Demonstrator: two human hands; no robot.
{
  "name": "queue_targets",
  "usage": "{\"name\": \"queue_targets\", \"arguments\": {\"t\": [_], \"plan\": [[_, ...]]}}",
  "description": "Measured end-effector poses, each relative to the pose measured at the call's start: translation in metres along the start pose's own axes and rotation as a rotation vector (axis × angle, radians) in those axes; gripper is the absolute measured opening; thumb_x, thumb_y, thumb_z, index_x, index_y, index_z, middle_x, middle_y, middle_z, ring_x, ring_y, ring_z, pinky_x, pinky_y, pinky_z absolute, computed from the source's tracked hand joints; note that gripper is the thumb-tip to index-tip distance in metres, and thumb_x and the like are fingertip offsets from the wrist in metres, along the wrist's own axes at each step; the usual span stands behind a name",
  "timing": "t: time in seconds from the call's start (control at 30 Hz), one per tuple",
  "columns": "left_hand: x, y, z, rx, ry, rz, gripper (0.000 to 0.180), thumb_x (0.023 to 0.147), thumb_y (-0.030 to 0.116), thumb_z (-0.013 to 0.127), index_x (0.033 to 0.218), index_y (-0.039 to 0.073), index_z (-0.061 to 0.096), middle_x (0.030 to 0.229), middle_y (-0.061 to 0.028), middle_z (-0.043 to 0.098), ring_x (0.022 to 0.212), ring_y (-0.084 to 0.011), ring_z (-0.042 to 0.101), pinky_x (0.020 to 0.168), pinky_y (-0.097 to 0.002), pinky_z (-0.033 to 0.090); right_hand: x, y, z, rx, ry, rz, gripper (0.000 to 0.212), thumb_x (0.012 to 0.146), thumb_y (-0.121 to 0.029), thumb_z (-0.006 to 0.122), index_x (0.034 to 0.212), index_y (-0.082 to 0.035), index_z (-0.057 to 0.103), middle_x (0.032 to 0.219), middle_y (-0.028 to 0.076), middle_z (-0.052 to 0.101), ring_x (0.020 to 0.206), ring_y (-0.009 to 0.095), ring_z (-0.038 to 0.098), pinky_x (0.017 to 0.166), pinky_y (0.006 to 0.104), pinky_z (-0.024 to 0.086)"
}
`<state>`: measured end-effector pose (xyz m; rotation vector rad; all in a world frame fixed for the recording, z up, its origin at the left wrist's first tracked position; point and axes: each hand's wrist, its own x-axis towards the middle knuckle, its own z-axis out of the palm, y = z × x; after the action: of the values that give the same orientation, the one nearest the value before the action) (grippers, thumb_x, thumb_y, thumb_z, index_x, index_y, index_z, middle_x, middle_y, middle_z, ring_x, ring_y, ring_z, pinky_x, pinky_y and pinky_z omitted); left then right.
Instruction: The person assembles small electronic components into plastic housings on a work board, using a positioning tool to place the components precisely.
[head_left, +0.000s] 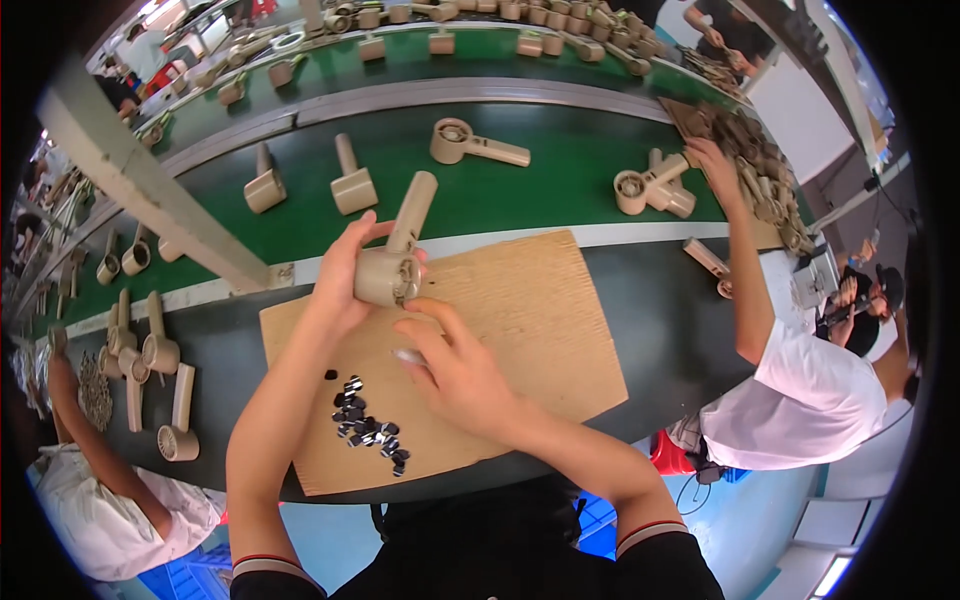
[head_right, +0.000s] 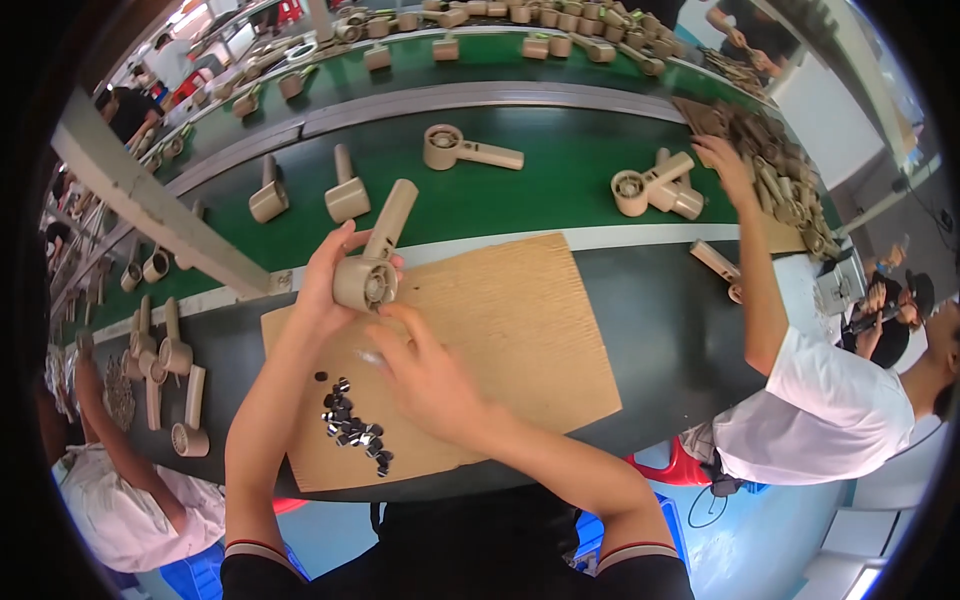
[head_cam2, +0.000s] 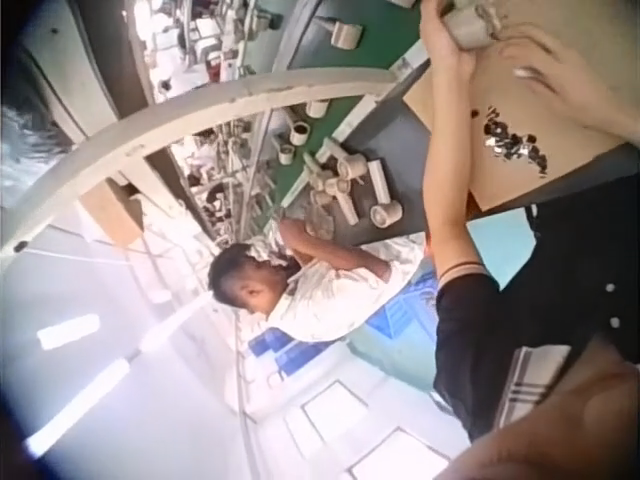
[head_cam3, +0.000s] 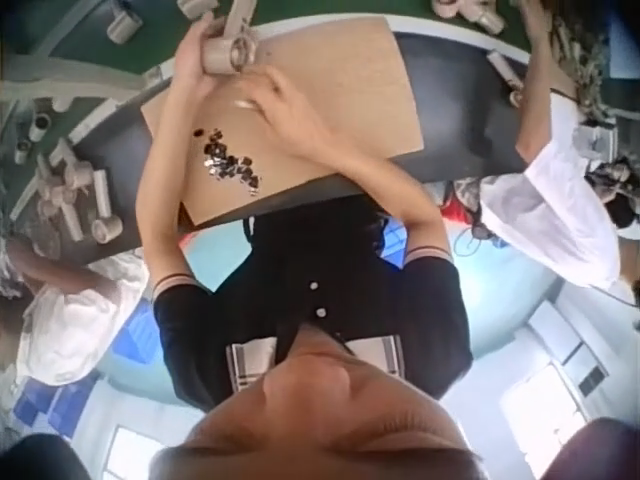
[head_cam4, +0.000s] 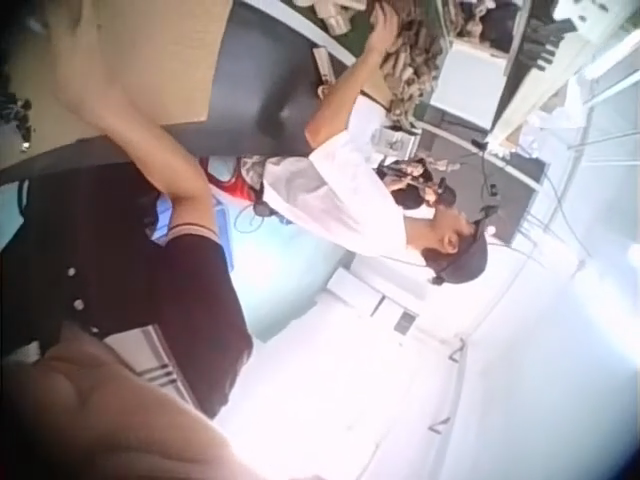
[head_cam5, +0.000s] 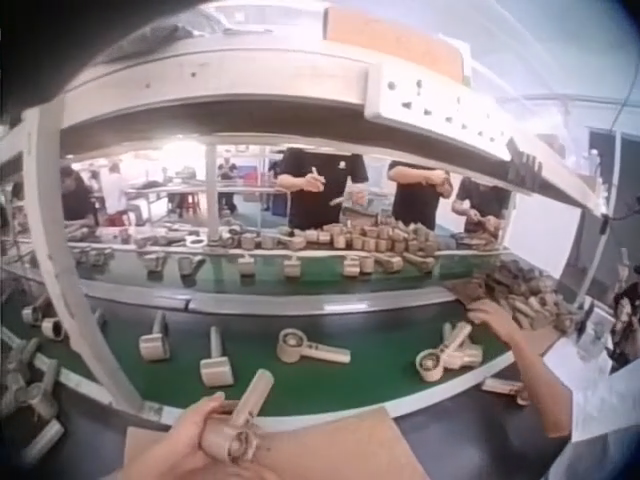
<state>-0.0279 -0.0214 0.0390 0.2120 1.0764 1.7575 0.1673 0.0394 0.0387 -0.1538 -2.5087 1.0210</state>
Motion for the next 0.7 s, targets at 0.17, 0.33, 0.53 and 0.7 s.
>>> {"name": "queue_targets", "arguments": {"t": [0.17,0.33,0.53,0.7], "plan": [[-0.017,0.005,-0.04,-0.286,0.128,0.08,0.057,0.1,0.044,0.048,0.124,-0.008,0.049,0.114,-0.022,0.06,0.103,-0.031,0.064,0.09,-0.0406,0.054,-0.006,-0.006,0.038,0.044,-0.139,-0.064,0.025,0.085,-0.005,0.063,0.11,-0.007,0.063,0.111,0.01,0.057,0.077,0.026,0.065,0.063,0.0362,0.054],[-0.012,0.011,-0.053,-0.263,-0.145,0.062,0.059,0.1,0.046,0.043,0.125,-0.007,0.051,0.094,-0.0159,0.063,0.084,-0.0268,0.063,0.074,-0.0382,0.053,0.004,-0.005,0.065,-0.108,-0.331,-0.104,0.023,0.083,-0.008,0.061,0.106,-0.007,0.065,0.101,0.007,0.057,0.074,0.025,0.065,0.061,0.036,0.054],[0.004,0.006,-0.044,-0.351,0.027,0.051,0.055,0.098,0.044,0.047,0.12,-0.005,0.057,0.084,-0.014,0.065,0.082,-0.0266,0.064,0.073,-0.0358,0.055,-0.001,-0.021,0.079,-0.442,-0.312,-0.376,0.024,0.07,-0.011,0.068,0.088,0.004,0.063,0.095,0.014,0.057,0.072,0.025,0.065,0.056,0.0333,0.055],[0.018,-0.007,-0.035,-0.218,0.034,0.176,0.048,0.101,0.039,0.042,0.118,-0.004,0.056,0.085,-0.0144,0.064,0.084,-0.025,0.065,0.077,-0.036,0.054,0.016,-0.042,0.062,-0.504,-0.626,-0.255,0.026,0.07,-0.01,0.068,0.091,0.004,0.063,0.088,0.015,0.06,0.078,0.028,0.067,0.06,0.0355,0.056]]}}
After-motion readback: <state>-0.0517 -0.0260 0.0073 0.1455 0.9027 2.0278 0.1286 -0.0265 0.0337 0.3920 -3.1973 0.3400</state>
